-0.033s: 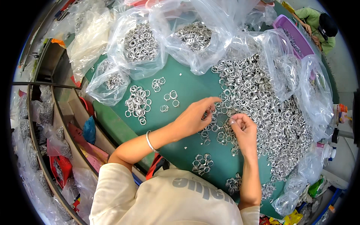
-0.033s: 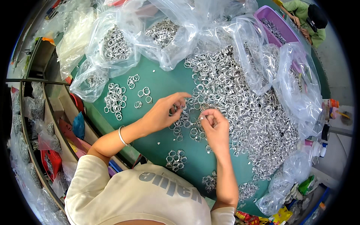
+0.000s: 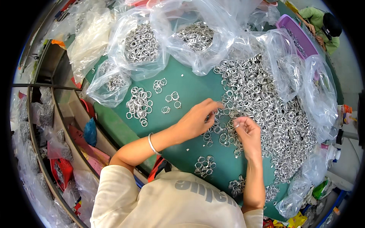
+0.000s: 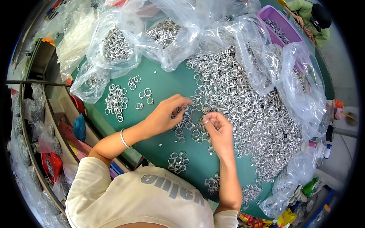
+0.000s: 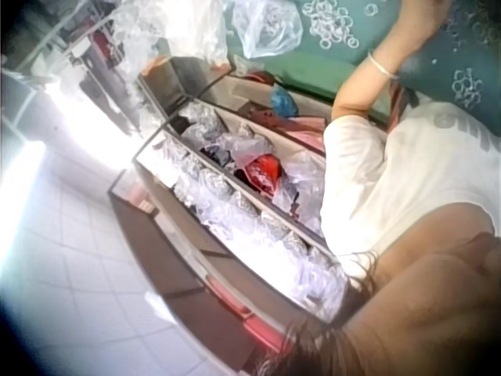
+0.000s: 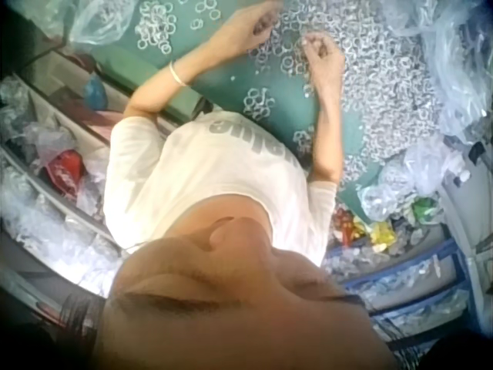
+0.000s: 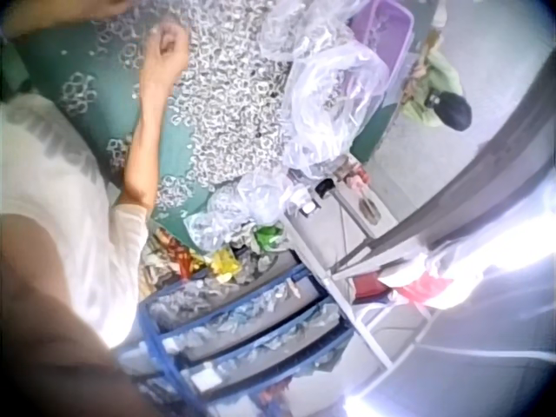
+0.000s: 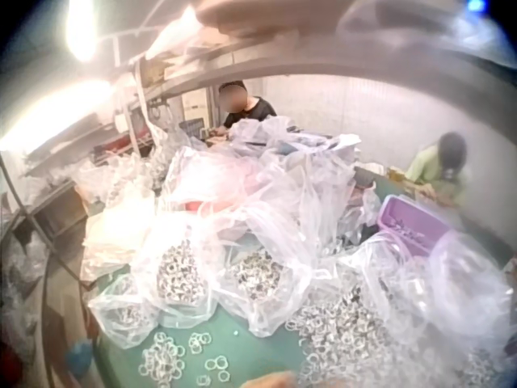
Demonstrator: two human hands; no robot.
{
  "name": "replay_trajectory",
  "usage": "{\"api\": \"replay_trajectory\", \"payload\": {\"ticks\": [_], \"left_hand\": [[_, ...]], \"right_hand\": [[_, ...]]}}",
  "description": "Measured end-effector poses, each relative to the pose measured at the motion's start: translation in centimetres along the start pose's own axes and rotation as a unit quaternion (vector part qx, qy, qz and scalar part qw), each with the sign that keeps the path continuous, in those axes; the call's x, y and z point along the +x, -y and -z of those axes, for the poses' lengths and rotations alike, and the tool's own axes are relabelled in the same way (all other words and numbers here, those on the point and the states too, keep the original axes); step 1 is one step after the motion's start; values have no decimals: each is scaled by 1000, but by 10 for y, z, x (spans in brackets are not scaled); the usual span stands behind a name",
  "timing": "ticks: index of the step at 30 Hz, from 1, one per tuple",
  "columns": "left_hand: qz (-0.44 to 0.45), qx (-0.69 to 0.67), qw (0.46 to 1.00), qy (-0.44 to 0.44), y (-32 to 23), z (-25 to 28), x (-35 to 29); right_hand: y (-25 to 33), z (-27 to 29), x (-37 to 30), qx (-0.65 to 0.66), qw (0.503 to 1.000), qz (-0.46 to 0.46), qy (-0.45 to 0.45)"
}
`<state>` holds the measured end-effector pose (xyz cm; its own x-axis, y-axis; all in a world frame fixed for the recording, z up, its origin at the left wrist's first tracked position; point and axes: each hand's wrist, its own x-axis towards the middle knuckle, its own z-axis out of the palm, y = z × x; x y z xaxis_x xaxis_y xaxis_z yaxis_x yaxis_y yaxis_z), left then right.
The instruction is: The person sorts small metal rings by hand on a green work table, picking them up individually and moving them into different piles or bags, and occasionally reaches for new bags of components on a shelf.
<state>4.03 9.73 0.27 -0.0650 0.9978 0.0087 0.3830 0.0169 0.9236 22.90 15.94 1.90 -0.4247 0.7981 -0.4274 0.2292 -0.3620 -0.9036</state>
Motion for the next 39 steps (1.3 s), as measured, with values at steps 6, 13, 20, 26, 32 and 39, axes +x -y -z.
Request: {"api": "replay_trajectory", "payload": {"ticks": [6,13,20,26,32,39], "left_hand": [[-103,212,972,3,11,-21,10],[-69,333,935,96,1,-26,25],[-25,218,975,23,-5,-21,22],[19,9,995,94,-31,-11,-29],[-36,57,982,175,-40,-52,-69],[-115,97,972,180,-51,-103,-76]], "right_hand": [[-10,12,-8,-448,854,215,-157],[-13,22,-19,-258,956,113,-81],[-9,15,-43,-344,929,135,-35],[-27,29,-76,-167,985,43,31],[-43,54,-127,-27,998,-55,15],[-59,91,-170,-267,947,13,-176]]}}
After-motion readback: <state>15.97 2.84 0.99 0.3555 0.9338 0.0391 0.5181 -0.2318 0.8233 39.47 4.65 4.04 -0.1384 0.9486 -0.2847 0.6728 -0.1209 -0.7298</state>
